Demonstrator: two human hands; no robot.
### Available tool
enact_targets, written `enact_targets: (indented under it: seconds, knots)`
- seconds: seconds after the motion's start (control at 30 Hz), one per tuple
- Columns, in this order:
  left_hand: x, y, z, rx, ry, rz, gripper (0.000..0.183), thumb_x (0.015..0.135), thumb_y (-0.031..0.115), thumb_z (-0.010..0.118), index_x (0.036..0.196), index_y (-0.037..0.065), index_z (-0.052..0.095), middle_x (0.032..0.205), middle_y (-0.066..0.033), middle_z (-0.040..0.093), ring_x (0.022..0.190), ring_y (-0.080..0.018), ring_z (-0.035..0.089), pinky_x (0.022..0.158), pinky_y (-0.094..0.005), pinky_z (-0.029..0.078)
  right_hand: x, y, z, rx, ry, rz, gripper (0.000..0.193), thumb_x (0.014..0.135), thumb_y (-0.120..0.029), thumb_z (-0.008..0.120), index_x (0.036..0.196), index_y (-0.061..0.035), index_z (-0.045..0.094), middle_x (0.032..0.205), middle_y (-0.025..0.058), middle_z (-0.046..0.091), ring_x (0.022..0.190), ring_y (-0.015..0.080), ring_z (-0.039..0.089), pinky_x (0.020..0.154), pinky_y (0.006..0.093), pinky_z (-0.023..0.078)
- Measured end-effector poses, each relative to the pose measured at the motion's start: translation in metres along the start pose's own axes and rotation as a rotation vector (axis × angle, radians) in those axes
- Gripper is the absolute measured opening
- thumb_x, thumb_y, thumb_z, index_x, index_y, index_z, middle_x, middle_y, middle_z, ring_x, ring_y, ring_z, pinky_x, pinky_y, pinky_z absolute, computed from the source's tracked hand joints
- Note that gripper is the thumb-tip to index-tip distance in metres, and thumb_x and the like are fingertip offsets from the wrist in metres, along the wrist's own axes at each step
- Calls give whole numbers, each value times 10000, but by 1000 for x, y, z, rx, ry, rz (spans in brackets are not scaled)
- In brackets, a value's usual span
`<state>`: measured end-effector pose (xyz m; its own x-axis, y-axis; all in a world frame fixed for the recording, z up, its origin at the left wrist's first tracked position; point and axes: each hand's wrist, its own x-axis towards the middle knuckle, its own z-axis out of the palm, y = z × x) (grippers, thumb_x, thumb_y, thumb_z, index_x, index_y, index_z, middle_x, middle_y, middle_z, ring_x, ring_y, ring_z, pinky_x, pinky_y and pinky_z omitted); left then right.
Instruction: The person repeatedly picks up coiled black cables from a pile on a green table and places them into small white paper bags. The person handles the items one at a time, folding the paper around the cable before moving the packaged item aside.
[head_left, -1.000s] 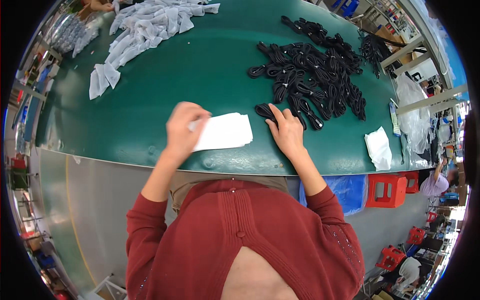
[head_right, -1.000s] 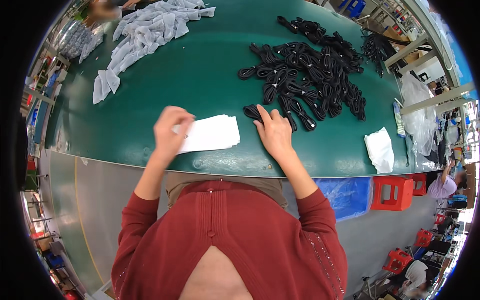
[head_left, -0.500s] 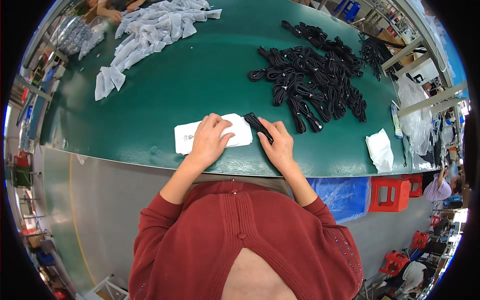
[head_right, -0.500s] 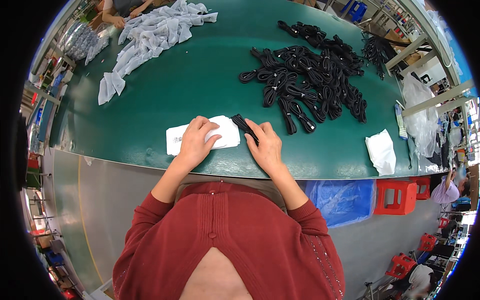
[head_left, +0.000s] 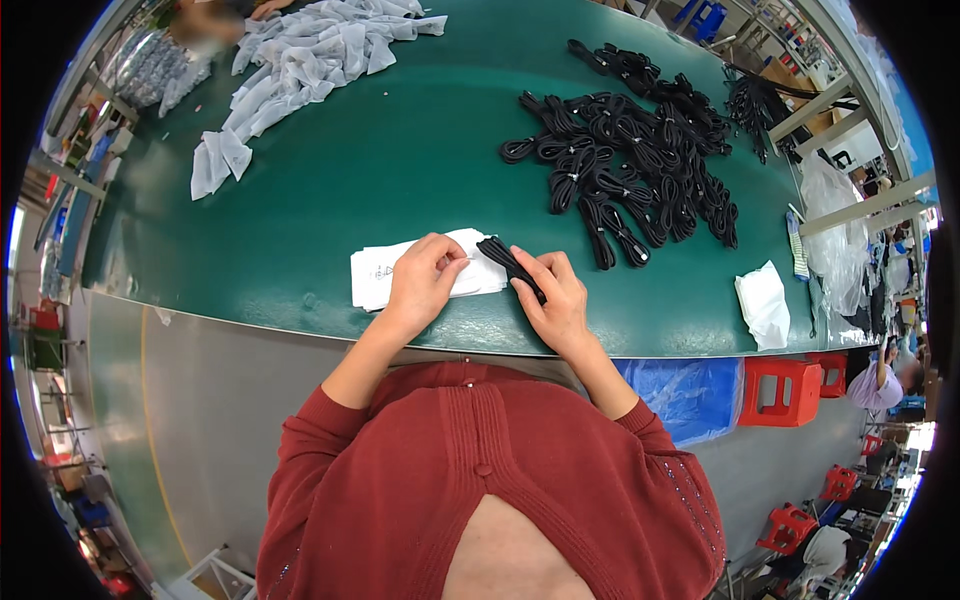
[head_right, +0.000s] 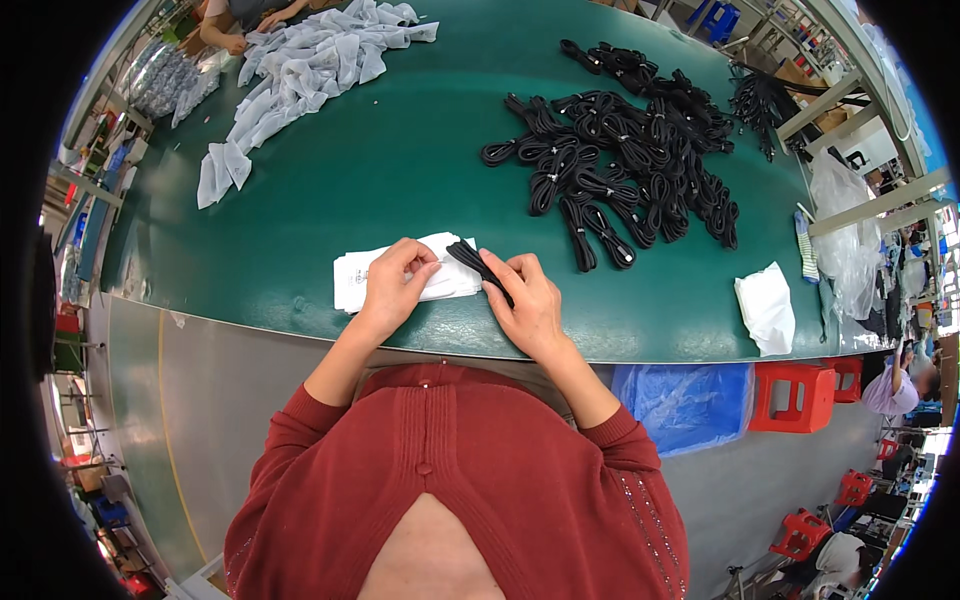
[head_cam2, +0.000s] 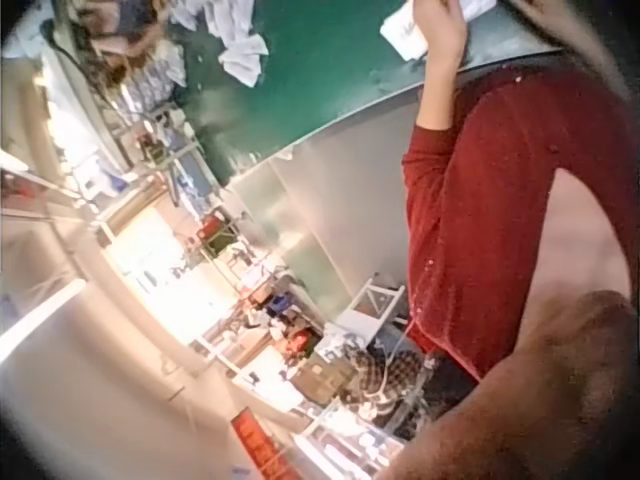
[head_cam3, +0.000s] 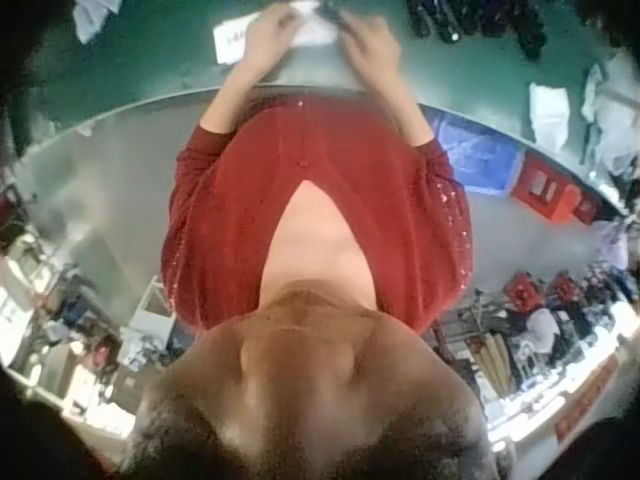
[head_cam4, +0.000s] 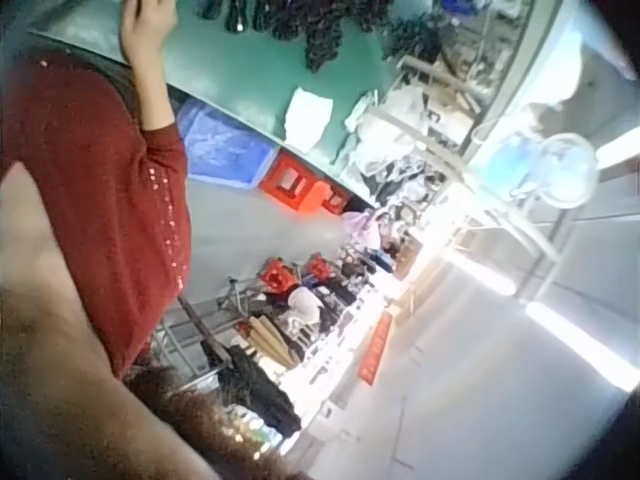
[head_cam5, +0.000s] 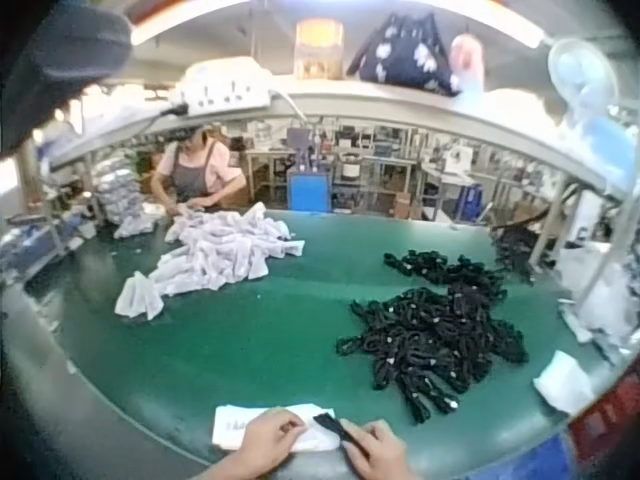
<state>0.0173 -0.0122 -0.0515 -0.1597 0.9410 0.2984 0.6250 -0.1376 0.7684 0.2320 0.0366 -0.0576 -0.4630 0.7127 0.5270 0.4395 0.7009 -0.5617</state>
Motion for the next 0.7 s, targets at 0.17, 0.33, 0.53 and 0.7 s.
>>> enact_targets:
  seconds: [0.17, 0.33, 0.53, 0.7]
  knots:
    - [-3, 1, -1, 199, 11, 278, 150, 786, 88, 752, 903, 35, 674, 887, -86, 601, 895, -293, 585, 768, -393, 484, -1, 4, 2, -25, 33, 5, 441, 820, -94, 748, 1253, -112, 666, 889, 78, 555, 660, 215, 568, 568, 345, 480]
    - [-4, -3, 1, 207, 27, 267, 146, 776, 88, 763, 895, 43, 691, 871, -77, 606, 828, -272, 595, 739, -385, 492, -4, 2, 4, -5, 35, 6, 442, 820, -93, 748, 1255, -105, 665, 892, 83, 560, 670, 220, 580, 569, 346, 484]
    - [-9, -11, 7, 118, 32, 130, 121, 771, 71, 765, 859, 46, 686, 811, -52, 621, 711, -217, 596, 651, -342, 493, -7, -3, 8, 9, 31, 2, 430, 816, -90, 747, 1239, -97, 667, 894, 86, 566, 676, 225, 594, 572, 346, 492]
    - [-7, 2, 5, 142, 51, 41, 106, 772, 74, 762, 813, 56, 666, 793, -51, 618, 682, -197, 574, 627, -329, 478, -7, -6, 10, 0, 34, -2, 420, 812, -88, 747, 1225, -93, 670, 897, 86, 568, 675, 228, 601, 572, 348, 498]
